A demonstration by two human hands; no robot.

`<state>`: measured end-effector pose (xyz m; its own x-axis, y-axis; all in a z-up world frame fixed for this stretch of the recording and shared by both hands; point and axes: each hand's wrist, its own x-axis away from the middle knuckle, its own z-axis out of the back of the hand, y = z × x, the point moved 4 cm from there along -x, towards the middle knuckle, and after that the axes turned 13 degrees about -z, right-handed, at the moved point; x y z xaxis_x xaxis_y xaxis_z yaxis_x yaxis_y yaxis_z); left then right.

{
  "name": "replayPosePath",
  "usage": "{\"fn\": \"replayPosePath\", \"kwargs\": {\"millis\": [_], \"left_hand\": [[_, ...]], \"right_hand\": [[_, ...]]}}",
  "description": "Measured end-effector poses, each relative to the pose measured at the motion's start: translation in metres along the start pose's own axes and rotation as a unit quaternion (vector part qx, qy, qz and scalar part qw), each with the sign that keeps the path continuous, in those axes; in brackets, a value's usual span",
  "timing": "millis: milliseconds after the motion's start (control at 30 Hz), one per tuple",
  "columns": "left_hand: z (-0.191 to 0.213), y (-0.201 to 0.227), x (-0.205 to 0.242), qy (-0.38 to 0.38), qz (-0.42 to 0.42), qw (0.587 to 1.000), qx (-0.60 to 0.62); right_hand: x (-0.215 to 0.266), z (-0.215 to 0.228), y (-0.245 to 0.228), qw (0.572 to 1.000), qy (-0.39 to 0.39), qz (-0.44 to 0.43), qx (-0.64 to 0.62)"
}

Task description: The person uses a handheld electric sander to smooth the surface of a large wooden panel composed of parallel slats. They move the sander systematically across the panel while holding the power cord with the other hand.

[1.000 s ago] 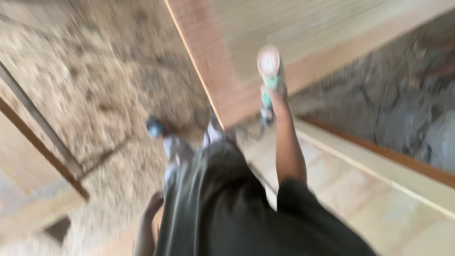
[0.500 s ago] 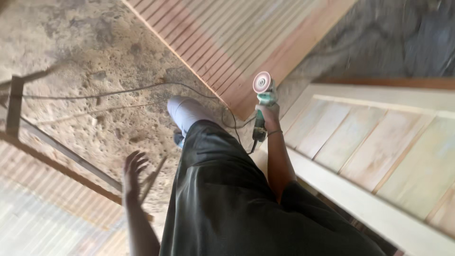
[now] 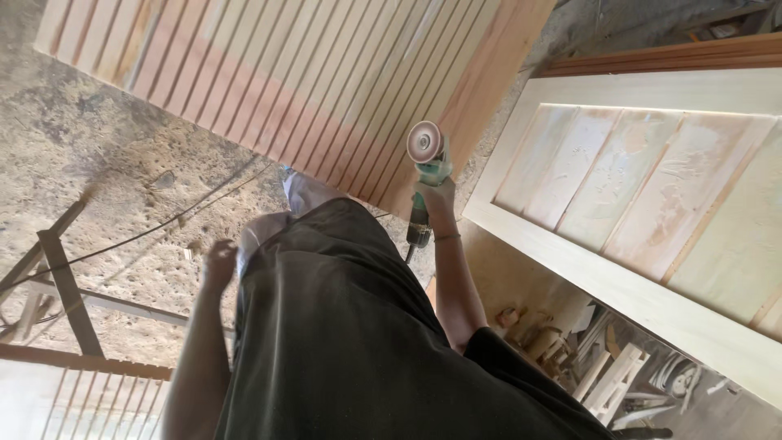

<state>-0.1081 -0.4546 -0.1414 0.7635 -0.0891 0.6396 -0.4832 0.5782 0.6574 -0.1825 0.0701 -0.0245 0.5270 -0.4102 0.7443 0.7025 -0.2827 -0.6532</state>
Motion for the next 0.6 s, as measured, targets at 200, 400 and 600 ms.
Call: {"fn": "replayPosePath", "kwargs": {"millis": [200,400,600], "left_hand": [[0.110,0.062,-0.064,0.121,-0.018,0.992,-0.033],[0.087,0.175,-0.103,0.121,-0.263,0.923,-0.254],[0.012,0.234,-0.088,-0.084,-0.336,0.871,-0.349]], "right_hand": [[-0.005,-0.022,-0.022,0.999,0.025,-0.023,0.036],[-0.008,-0.042,-0.035,0.999,0.017,-0.042,0.023],[-0.011,-0.047,-0.016,0.997,0.040,-0.065,-0.012]]}}
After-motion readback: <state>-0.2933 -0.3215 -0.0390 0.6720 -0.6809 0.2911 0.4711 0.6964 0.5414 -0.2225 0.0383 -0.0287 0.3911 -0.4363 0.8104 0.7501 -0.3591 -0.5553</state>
